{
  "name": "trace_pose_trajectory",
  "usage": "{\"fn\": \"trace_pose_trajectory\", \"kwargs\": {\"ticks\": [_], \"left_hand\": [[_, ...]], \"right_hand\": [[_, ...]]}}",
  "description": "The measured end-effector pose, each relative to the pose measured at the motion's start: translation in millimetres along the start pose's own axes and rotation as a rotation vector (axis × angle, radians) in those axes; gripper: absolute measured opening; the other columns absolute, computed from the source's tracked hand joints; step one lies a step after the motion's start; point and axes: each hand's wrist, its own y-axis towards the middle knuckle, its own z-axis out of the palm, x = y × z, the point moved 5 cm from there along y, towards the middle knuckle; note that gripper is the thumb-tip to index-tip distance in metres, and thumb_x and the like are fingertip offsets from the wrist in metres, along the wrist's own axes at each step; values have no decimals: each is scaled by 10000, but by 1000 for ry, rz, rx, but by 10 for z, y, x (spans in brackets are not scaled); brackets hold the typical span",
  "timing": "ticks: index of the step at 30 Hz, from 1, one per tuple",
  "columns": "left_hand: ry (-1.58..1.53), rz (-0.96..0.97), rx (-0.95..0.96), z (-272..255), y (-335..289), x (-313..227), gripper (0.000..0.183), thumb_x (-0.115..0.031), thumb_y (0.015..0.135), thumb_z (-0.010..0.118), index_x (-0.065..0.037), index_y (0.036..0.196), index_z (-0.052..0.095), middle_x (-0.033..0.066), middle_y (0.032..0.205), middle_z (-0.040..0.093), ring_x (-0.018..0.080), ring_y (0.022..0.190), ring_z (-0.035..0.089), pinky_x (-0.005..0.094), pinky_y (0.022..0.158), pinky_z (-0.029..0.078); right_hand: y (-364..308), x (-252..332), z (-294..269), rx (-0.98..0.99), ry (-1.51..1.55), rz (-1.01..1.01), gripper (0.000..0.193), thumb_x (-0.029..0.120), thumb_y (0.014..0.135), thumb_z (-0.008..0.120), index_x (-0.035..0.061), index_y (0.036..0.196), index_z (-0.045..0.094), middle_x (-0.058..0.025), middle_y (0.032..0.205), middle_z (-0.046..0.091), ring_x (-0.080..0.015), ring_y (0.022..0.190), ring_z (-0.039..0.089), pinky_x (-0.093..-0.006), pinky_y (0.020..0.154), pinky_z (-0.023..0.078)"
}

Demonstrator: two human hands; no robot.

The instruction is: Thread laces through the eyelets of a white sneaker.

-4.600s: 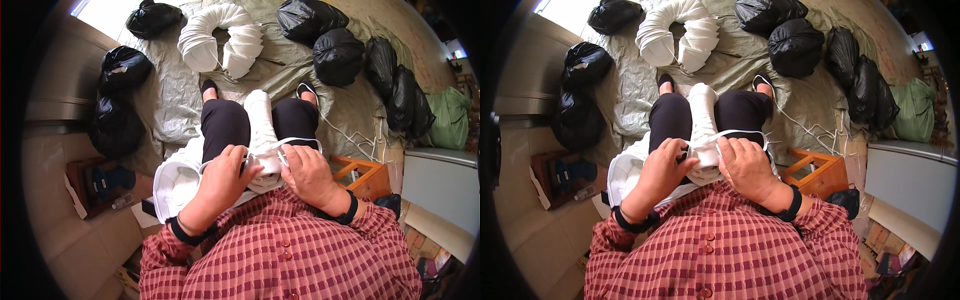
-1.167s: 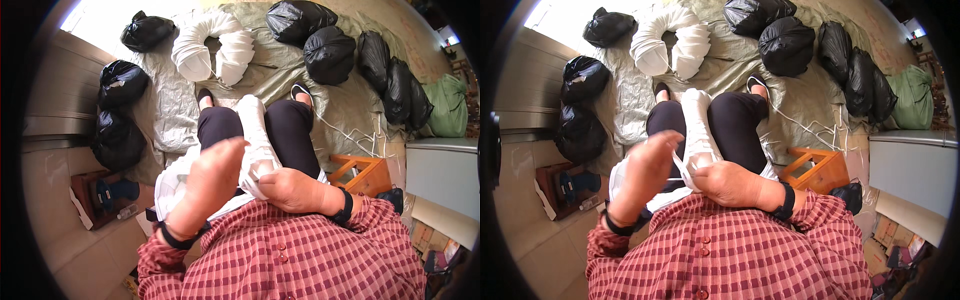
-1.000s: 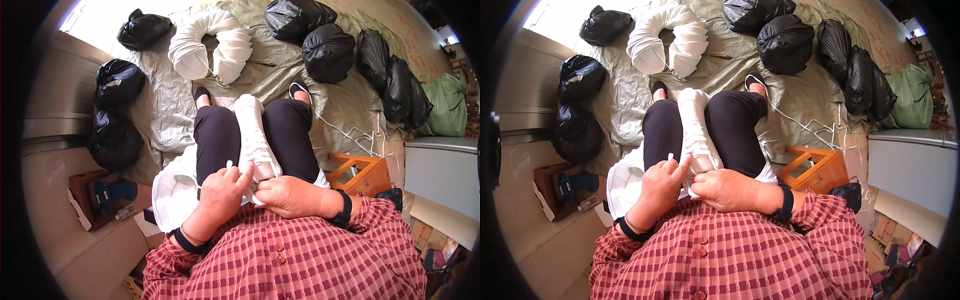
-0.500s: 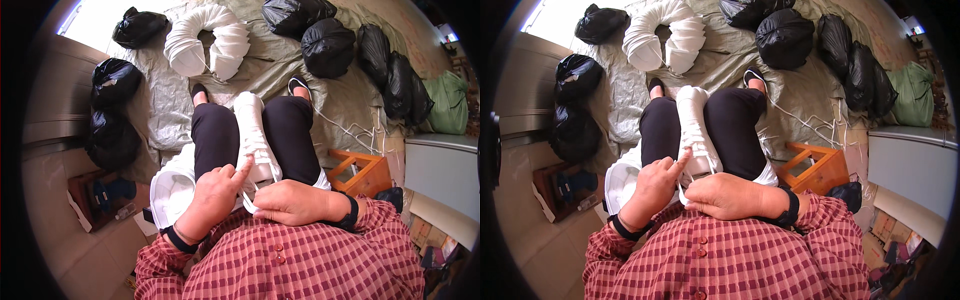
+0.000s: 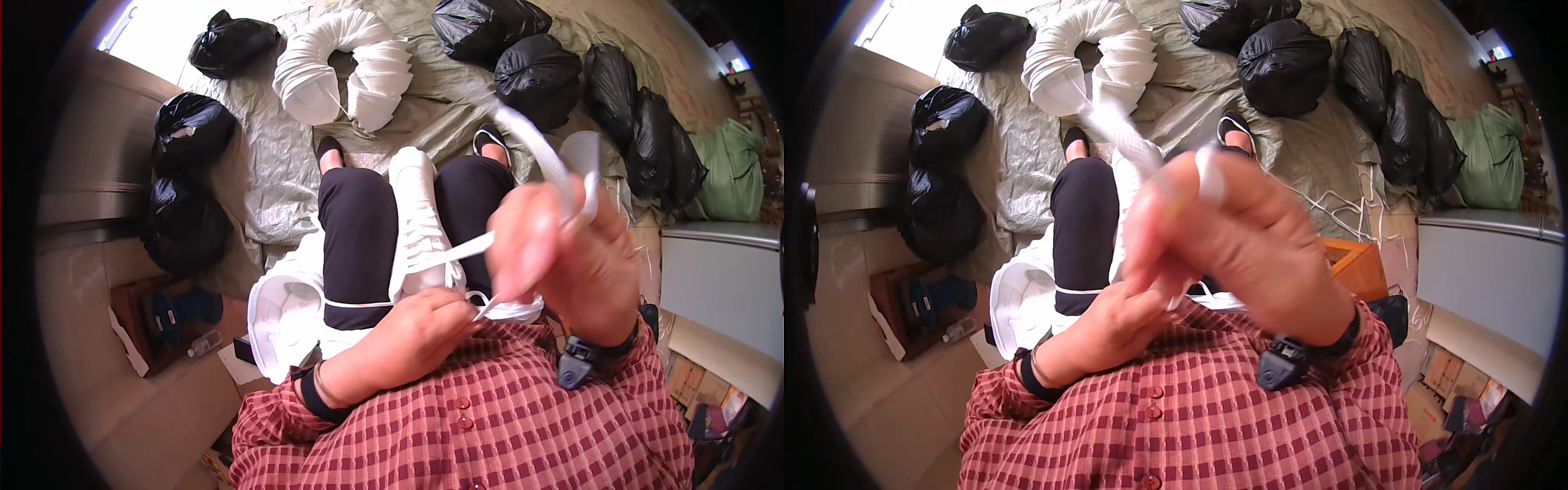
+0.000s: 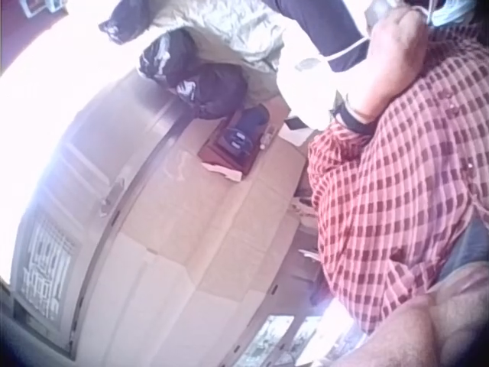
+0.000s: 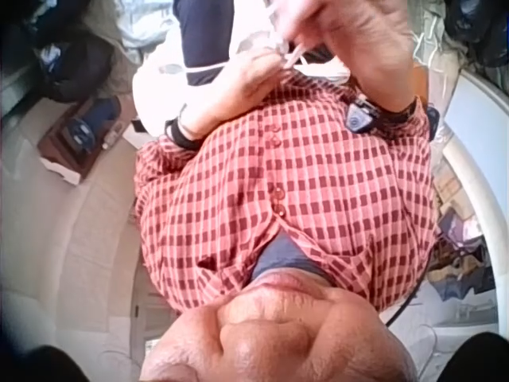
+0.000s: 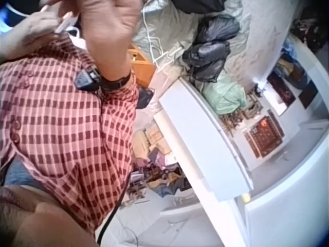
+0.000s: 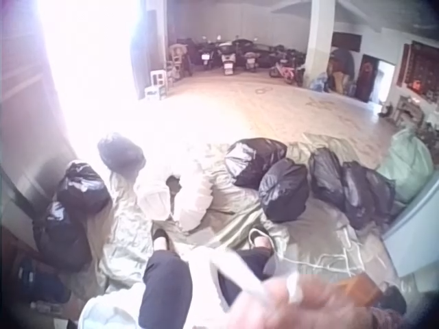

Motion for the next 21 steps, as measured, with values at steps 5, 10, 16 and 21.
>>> {"fn": "trace_pose_trajectory", "kwargs": {"ticks": [5, 10, 16, 21], "left_hand": [[-873, -500, -512, -319, -677, 413, 241, -191, 1077, 497, -56, 894, 577, 31, 716, 509, 174, 645, 533, 398, 767, 520], [-1248, -508, -950, -712, -1096, 868, 236, -264, 1089, 488, -114, 921, 557, -57, 644, 376, 73, 571, 379, 296, 670, 404], [-1194, -258, -941, -1724, -1044, 885, 248, -250, 1100, 464, -90, 935, 558, -37, 703, 411, 74, 589, 369, 235, 518, 298], [-1110, -196, -893, -1852, -699, 698, 267, -234, 1113, 437, -27, 1068, 598, -41, 703, 379, 58, 572, 334, 225, 485, 279]], "right_hand": [[-396, 17, -950, -357, 82, -17, 196, 228, 1076, 500, 67, 980, 556, -57, 848, 537, -169, 828, 516, -363, 887, 493], [-1220, -561, -1842, -682, 601, 76, 182, 209, 1084, 490, 60, 1070, 594, 13, 714, 415, -144, 709, 469, -362, 847, 522], [-1062, -598, -1945, -837, 120, 72, 216, 212, 1075, 528, 40, 1176, 611, 39, 716, 417, -72, 643, 439, -211, 511, 356], [-537, -233, -1476, -636, -704, -37, 231, 108, 1063, 517, 55, 1207, 690, 10, 787, 604, -38, 680, 482, -196, 580, 419]]}}
